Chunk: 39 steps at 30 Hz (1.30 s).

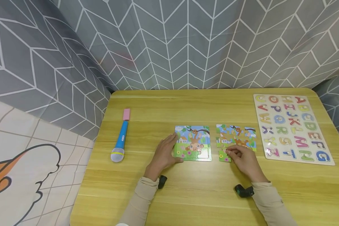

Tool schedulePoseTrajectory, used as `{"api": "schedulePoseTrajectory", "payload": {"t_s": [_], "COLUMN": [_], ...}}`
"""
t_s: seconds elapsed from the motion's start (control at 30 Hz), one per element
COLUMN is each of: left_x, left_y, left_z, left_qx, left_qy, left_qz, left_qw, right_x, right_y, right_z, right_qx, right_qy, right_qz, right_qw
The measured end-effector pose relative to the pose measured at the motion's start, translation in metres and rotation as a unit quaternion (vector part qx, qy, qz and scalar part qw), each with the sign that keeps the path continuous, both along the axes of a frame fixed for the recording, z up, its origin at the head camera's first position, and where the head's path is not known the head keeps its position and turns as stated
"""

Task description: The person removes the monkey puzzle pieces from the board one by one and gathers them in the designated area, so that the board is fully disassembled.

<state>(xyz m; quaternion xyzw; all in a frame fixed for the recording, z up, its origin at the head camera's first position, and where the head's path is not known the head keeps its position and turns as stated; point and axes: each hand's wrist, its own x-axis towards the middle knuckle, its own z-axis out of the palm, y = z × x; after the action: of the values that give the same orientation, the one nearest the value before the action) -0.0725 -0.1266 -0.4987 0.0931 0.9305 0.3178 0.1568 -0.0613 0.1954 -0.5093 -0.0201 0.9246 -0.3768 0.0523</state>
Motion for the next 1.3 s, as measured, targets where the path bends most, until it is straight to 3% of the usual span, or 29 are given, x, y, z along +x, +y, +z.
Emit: {"api": "schedulePoseTrajectory", "payload": {"t_s": [0.37,0.67,0.83,1.07,1.3], "left_x": [0.000,0.001,0.001,0.000,0.001], "left_y": [0.000,0.000,0.000,-0.001,0.001], "left_z": [0.000,0.002,0.001,0.000,0.002], "left_qx": [-0.006,-0.003,-0.006,-0.010,-0.010], "left_qy": [-0.007,-0.009,-0.009,-0.005,-0.006], "left_qz": [0.001,0.000,0.001,0.000,0.001], "left_qw": [1.0000,1.0000,0.9999,0.9999,0.9999], "right_x": [0.000,0.000,-0.002,-0.005,-0.009], "right_y": [-0.001,-0.008,-0.019,-0.054,-0.078], "right_z": [0.003,0.011,0.011,0.016,0.016], "right_qx": [0.006,0.011,0.005,0.006,0.017], "right_qy": [-0.008,0.037,0.037,0.043,0.017], "right_qz": [0.002,0.003,0.013,0.073,0.134], "right_qw": [0.9999,0.9993,0.9992,0.9964,0.9907]}}
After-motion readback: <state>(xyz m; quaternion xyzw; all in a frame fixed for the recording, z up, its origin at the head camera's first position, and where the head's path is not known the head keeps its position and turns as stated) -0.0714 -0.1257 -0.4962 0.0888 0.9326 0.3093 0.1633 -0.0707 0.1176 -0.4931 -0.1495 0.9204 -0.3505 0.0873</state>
